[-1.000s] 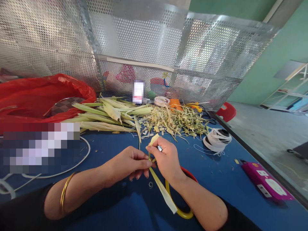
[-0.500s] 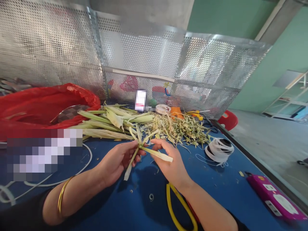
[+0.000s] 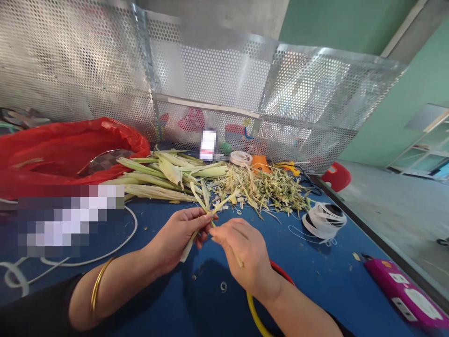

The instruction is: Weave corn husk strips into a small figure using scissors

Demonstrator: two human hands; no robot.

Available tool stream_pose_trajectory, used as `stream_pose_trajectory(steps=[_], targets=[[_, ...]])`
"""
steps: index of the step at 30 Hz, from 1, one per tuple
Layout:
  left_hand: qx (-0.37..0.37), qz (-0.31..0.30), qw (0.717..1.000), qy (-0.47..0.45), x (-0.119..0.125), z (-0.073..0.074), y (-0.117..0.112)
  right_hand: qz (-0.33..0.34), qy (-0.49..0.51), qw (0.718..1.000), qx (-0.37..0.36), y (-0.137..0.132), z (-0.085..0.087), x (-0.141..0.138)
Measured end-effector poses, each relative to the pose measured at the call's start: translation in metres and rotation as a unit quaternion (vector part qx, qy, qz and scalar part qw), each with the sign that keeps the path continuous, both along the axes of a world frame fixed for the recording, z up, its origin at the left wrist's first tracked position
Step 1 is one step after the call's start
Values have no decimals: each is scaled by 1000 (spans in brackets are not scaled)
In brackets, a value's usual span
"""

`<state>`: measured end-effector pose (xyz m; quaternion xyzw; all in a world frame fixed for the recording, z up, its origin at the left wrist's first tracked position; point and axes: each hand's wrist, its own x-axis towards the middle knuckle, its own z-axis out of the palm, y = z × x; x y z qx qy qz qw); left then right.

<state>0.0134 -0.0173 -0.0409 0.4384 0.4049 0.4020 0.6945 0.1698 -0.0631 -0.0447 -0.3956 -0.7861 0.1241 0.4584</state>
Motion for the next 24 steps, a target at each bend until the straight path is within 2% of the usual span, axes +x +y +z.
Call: stream_pose_trajectory(steps=[2, 5, 8, 10, 12, 16, 19, 24], targets=[[0, 14, 1000, -1, -2, 1, 3, -18, 60, 992, -106, 1, 1, 2], [0, 17, 1000, 1, -3, 2, 3, -62, 196, 950, -235, 6, -3, 8], [7, -6, 1000, 18, -1, 2, 0, -119, 300, 891, -318, 13, -7, 12], [15, -19, 999, 37, 0, 0, -2, -117, 341, 857, -370, 16, -6, 12], [26, -24, 998, 56, 1, -1, -3, -108, 355, 837, -402, 18, -5, 12], [60, -22, 995, 76, 2, -6, -4, -75, 327, 843, -421, 17, -4, 11], [63, -61, 992, 94, 3, -9, -8, -42, 335, 839, -427, 16, -7, 8], [39, -102, 987, 119, 5, -8, -9, -110, 334, 861, -368, 15, -10, 2]])
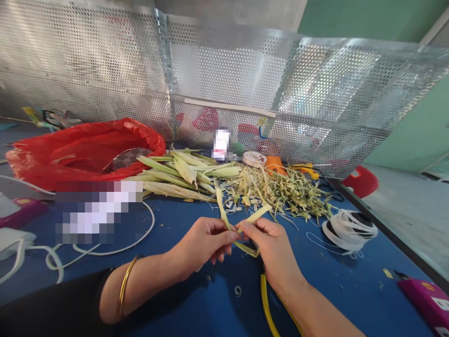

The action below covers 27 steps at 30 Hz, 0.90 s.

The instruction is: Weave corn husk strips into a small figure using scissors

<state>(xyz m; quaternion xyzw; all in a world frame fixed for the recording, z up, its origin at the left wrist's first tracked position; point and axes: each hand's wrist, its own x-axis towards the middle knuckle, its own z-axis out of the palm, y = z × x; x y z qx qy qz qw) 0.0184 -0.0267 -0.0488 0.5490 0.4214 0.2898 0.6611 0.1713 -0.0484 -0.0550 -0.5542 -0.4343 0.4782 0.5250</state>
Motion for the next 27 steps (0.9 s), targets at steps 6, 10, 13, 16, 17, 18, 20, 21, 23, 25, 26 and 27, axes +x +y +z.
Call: stream_pose_trajectory(steps=[6, 10, 13, 16, 17, 18, 20, 21, 23, 25, 26, 27], targets=[[-45, 1, 998, -40, -2, 6, 2, -27, -47, 998, 44, 2, 2, 1], [-82, 11, 991, -102, -5, 8, 4, -52, -158, 979, 117, 6, 8, 11], [-70, 38, 986, -145, -9, 8, 9, -161, -254, 925, 231, 0, 15, 14], [-39, 72, 983, -166, -10, 10, 12, -163, -355, 847, 360, -9, 19, 9], [-37, 81, 981, -171, -9, 10, 12, -123, -377, 842, 366, -12, 18, 6], [-38, 86, 980, -175, -8, 10, 12, -68, -389, 851, 345, -13, 16, 2], [-46, 86, 978, -183, -6, 9, 10, 22, -379, 887, 261, -13, 10, -7], [-51, 84, 978, -185, -5, 8, 9, 51, -360, 905, 222, -12, 6, -11], [-61, 88, 977, -185, -3, 5, 8, 77, -324, 927, 173, -10, 0, -16], [-62, 97, 976, -185, -2, 2, 7, 79, -308, 935, 157, -8, -4, -19], [-61, 98, 975, -188, -1, 1, 7, 78, -308, 935, 158, -7, -4, -19], [-59, 95, 975, -193, -1, 0, 7, 79, -311, 933, 162, -7, -4, -18]])
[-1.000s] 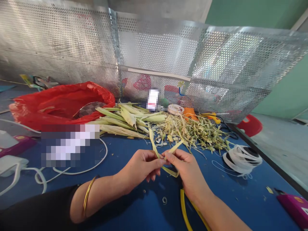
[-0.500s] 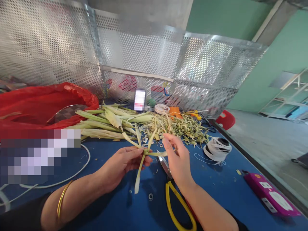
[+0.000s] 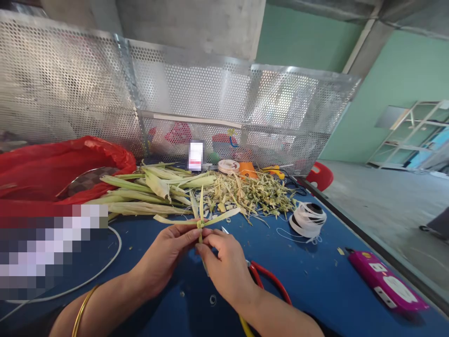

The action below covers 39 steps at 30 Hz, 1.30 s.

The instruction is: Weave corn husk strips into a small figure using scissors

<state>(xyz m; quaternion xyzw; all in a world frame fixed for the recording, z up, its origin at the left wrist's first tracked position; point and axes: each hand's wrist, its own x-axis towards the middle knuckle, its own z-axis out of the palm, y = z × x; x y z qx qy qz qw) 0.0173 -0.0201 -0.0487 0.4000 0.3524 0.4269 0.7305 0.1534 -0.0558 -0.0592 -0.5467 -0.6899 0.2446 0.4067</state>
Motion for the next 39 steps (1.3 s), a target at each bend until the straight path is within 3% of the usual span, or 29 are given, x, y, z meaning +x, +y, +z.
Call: stream_pose_trajectory(steps=[12, 16, 20, 22, 28, 39], targets=[[-49, 19, 999, -9, -4, 1, 3, 25, -73, 996, 45, -4, 2, -2], [-48, 19, 998, 28, -8, 8, 10, -4, -117, 979, 166, -6, 3, 5], [-55, 15, 997, 49, -8, 13, 8, -92, -196, 930, 296, -1, 11, 19], [-42, 3, 998, 46, -7, 12, 6, -93, -249, 922, 281, 3, 12, 22], [44, 28, 992, 119, -4, 1, 6, -5, -279, 944, 176, 3, 4, 11], [10, 60, 991, 116, -2, -5, 4, 64, -301, 922, 235, -10, -3, -1]])
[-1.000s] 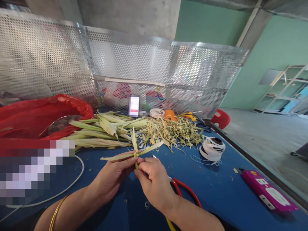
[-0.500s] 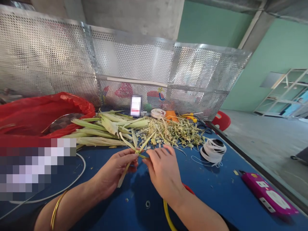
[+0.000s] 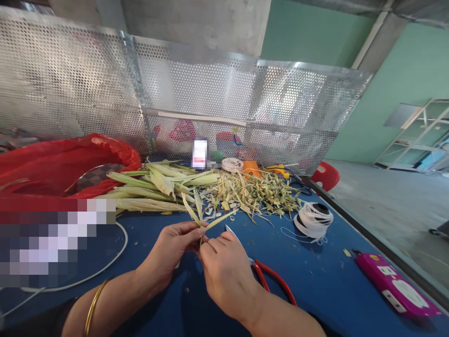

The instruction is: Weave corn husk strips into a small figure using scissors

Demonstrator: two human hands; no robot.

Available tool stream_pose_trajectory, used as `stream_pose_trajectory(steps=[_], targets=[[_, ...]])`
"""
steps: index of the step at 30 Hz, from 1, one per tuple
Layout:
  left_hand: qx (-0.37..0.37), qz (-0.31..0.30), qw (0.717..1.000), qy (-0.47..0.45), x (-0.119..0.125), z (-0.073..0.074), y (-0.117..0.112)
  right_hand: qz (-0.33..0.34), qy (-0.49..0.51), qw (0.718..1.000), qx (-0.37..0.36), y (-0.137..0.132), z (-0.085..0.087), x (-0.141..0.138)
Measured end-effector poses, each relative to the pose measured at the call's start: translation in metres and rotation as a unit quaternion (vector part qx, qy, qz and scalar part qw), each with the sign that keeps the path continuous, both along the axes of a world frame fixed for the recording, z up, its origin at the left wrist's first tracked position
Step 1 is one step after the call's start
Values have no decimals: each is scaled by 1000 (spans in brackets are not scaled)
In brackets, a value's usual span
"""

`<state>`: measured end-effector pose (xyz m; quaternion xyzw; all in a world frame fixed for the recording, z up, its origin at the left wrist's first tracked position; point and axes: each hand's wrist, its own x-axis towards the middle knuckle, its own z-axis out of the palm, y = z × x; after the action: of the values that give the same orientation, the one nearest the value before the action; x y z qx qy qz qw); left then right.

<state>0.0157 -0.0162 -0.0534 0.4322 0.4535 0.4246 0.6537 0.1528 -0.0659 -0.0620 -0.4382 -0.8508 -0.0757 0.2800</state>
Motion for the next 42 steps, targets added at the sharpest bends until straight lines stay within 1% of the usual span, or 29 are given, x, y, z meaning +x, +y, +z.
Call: stream_pose_trajectory(steps=[3, 4, 6, 8, 9, 10, 12, 15, 19, 21, 23, 25, 27, 28, 30, 32, 34, 36, 38, 39, 40, 42], targets=[[26, -15, 1000, 9, -3, 8, 3, 0, 53, 999, -9, -4, 7, 4], [34, -30, 999, 10, -4, 11, 3, 3, 81, 997, 4, -5, 11, 7], [38, -68, 997, 13, -5, 17, 3, -15, 128, 990, 59, -4, 18, 14], [30, -92, 995, 24, -6, 20, 2, -60, 115, 986, 107, 1, 22, 20], [29, -99, 994, 31, -6, 19, 2, -77, 90, 987, 113, 4, 22, 22], [30, -105, 993, 38, -7, 18, 2, -84, 60, 989, 106, 8, 22, 23], [36, -120, 991, 48, -7, 14, 2, -79, 8, 994, 71, 14, 19, 24], [36, -129, 989, 57, -8, 11, 3, -66, -26, 997, 33, 16, 15, 21], [20, -104, 993, 44, -6, 16, 3, -57, -30, 997, 48, 9, 16, 17], [12, -100, 994, 33, -5, 20, 4, -53, -26, 996, 65, 5, 17, 14], [10, -99, 995, 31, -6, 20, 6, -52, -30, 996, 66, 3, 17, 12], [19, -104, 993, 47, -8, 17, 9, -53, -31, 997, 37, 3, 17, 12], [38, -119, 990, 72, -11, 13, 12, -57, -3, 998, -24, 5, 18, 15], [44, -130, 987, 83, -12, 12, 13, -62, 28, 996, -58, 7, 19, 18], [42, -150, 983, 99, -13, 9, 14, -75, 114, 982, -131, 10, 23, 27], [31, -170, 979, 108, -12, 8, 11, -79, 200, 952, -216, 14, 27, 34], [30, -193, 974, 115, -10, 8, 7, -72, 273, 908, -310, 17, 29, 37], [41, -217, 968, 123, -8, 8, 3, -55, 338, 859, -381, 19, 28, 35], [54, -236, 961, 135, -6, 8, -2, -35, 396, 819, -413, 20, 24, 29], [62, -242, 958, 141, -5, 8, -3, -31, 419, 805, -418, 20, 22, 26], [68, -246, 956, 148, -4, 8, -5, -33, 438, 796, -416, 20, 19, 24], [71, -247, 954, 156, -3, 8, -6, -48, 466, 789, -398, 19, 15, 20]])
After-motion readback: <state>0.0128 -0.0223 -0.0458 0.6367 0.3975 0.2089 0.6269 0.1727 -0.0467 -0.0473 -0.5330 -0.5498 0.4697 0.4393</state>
